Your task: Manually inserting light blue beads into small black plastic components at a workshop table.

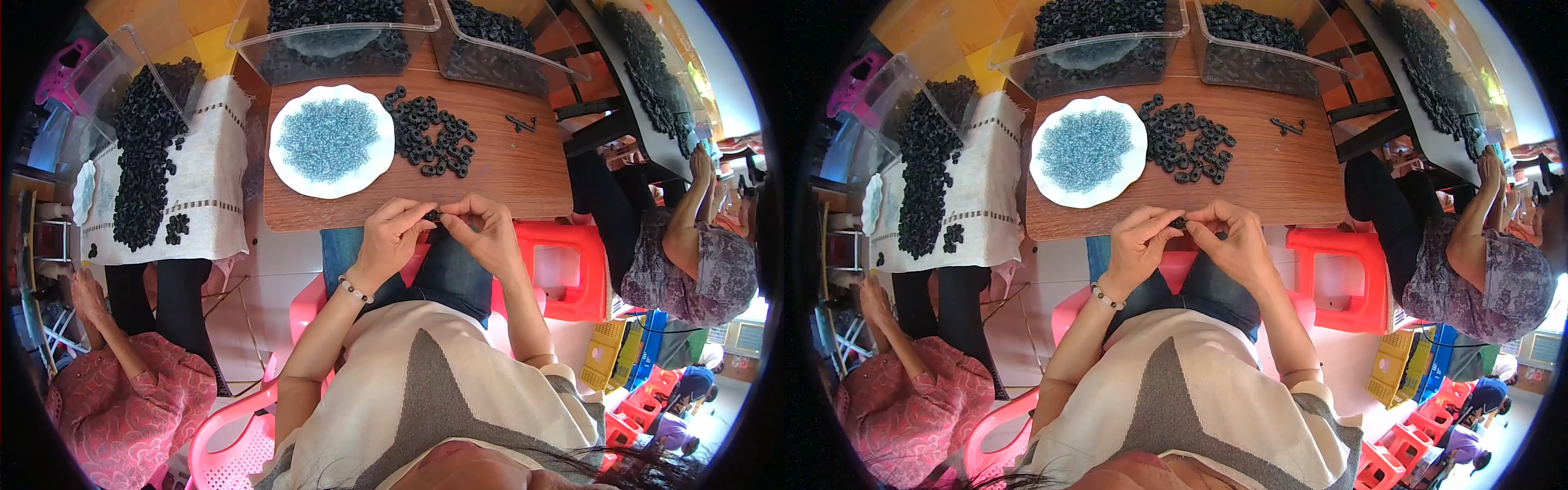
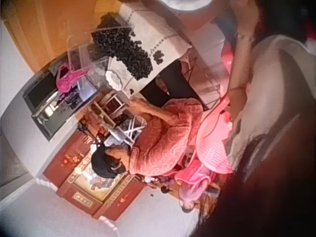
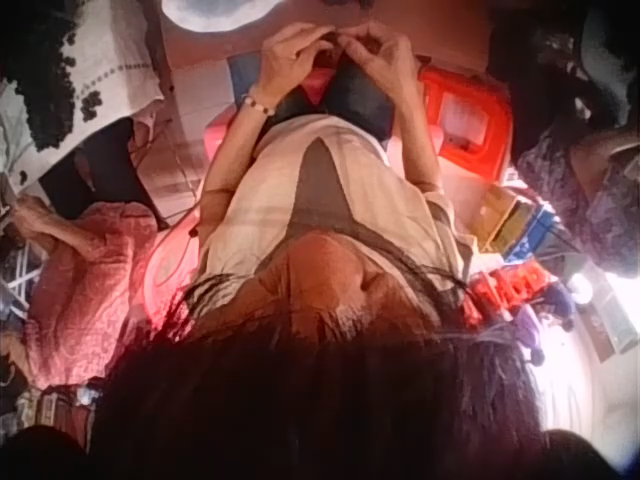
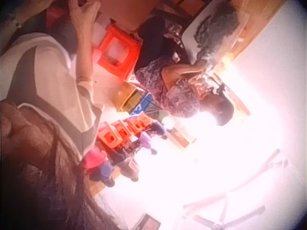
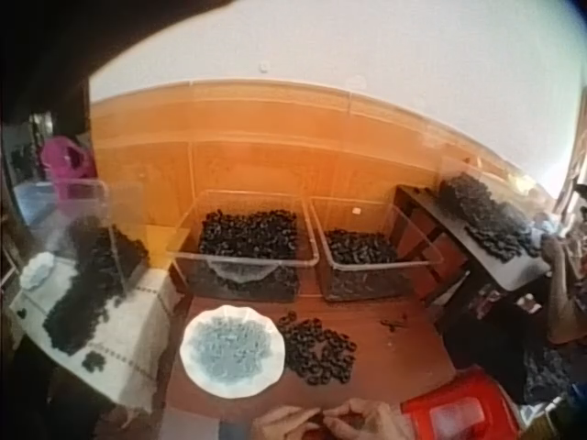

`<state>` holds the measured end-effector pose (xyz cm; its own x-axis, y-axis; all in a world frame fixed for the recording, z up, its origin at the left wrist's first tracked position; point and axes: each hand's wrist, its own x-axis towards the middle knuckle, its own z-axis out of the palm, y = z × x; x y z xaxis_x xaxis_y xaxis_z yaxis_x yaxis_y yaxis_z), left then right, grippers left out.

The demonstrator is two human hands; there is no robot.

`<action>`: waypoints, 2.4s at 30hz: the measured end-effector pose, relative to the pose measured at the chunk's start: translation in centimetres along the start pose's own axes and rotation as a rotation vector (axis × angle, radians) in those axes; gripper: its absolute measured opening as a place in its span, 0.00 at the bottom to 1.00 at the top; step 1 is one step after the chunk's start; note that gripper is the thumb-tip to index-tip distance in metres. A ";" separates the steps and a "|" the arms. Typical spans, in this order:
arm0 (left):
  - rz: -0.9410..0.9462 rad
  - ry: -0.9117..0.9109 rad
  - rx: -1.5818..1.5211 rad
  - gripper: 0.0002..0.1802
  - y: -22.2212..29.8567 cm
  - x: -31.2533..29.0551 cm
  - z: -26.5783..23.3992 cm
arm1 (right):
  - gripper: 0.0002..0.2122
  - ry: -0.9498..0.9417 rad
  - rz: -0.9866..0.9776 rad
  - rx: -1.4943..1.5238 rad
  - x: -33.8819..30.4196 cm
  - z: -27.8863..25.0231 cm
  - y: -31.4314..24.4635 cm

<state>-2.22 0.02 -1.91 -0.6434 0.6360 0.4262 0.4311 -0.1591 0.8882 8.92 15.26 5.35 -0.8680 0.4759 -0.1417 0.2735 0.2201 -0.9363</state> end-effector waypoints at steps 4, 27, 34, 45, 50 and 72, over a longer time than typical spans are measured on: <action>0.011 -0.023 0.014 0.19 0.1 0.0 0.0 | 0.04 0.005 -0.015 -0.074 -0.2 -0.1 -0.7; 0.222 -0.055 0.259 0.19 0.2 0.0 0.1 | 0.03 0.050 -0.182 -0.269 -0.4 0.6 -0.2; 0.020 0.053 0.071 0.15 0.6 0.3 -0.2 | 0.05 0.078 -0.248 -0.065 0.0 1.2 -0.2; 0.007 0.031 0.038 0.14 0.8 0.6 -0.3 | 0.10 0.014 -0.420 -0.215 0.4 -0.5 0.0; -0.042 0.014 0.019 0.14 1.4 0.7 -0.4 | 0.09 0.078 -0.235 0.017 0.2 0.1 1.0; 0.007 0.093 0.062 0.16 1.5 1.0 -0.7 | 0.06 -0.066 -0.034 0.515 1.4 1.2 2.6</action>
<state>-2.67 -0.11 -0.05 -0.6946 0.5619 0.4492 0.4722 -0.1148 0.8740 7.92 15.45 2.29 -0.9018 0.4171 -0.1129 0.0200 -0.2206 -0.9752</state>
